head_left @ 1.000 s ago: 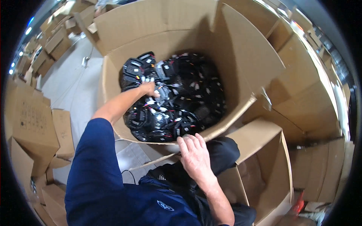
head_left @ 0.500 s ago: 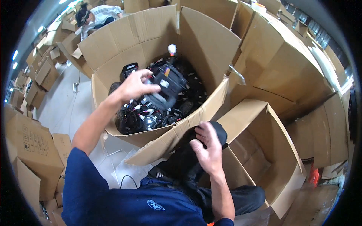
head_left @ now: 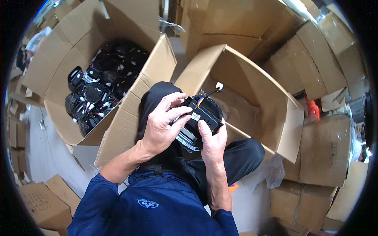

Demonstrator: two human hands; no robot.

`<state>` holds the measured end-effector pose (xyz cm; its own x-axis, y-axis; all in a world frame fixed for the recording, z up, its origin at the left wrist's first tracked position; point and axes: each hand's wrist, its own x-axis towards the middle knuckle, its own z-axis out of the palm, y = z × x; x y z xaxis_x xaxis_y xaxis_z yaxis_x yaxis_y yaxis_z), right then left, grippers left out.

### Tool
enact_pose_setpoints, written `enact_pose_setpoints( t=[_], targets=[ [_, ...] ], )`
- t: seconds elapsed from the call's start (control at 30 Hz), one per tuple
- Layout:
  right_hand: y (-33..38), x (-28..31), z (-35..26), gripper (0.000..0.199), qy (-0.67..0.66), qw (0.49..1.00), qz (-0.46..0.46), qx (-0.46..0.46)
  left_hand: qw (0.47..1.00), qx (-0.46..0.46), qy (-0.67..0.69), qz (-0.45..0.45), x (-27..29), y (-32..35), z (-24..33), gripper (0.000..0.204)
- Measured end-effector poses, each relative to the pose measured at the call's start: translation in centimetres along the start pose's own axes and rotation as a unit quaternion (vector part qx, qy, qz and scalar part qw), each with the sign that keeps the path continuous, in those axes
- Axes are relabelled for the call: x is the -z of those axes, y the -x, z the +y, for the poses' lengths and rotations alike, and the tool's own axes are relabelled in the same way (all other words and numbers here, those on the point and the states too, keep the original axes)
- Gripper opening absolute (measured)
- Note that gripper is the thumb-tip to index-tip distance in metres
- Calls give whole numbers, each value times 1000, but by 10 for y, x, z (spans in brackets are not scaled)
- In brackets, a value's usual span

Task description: The person packs electronic parts into cardboard boxes by hand, using bubble wrap for cushioning and applying sticker labels to the boxes.

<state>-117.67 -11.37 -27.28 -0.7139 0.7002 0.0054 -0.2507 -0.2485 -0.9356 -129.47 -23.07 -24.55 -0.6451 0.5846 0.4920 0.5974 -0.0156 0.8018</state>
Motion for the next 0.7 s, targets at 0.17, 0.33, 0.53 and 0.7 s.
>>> enact_pose_setpoints(
  t=[0.17, 0.33, 0.53, 0.7],
  targets=[
    [10, 16, 6, 51, 23, 998, 50, -4, 999, -3, 13, -45, -25, 8, -13, 21],
    [12, 26, 16, 51, 65, 994, 86, -14, 997, 24, 20, -76, -40, 13, -27, 22],
    [12, 28, 20, 49, 168, 980, 109, -17, 985, 97, 104, -99, -50, 15, -38, 20],
    [12, 22, 22, 49, 182, 974, 138, -3, 972, 149, 143, -111, -52, 18, -46, 17]
  ],
)
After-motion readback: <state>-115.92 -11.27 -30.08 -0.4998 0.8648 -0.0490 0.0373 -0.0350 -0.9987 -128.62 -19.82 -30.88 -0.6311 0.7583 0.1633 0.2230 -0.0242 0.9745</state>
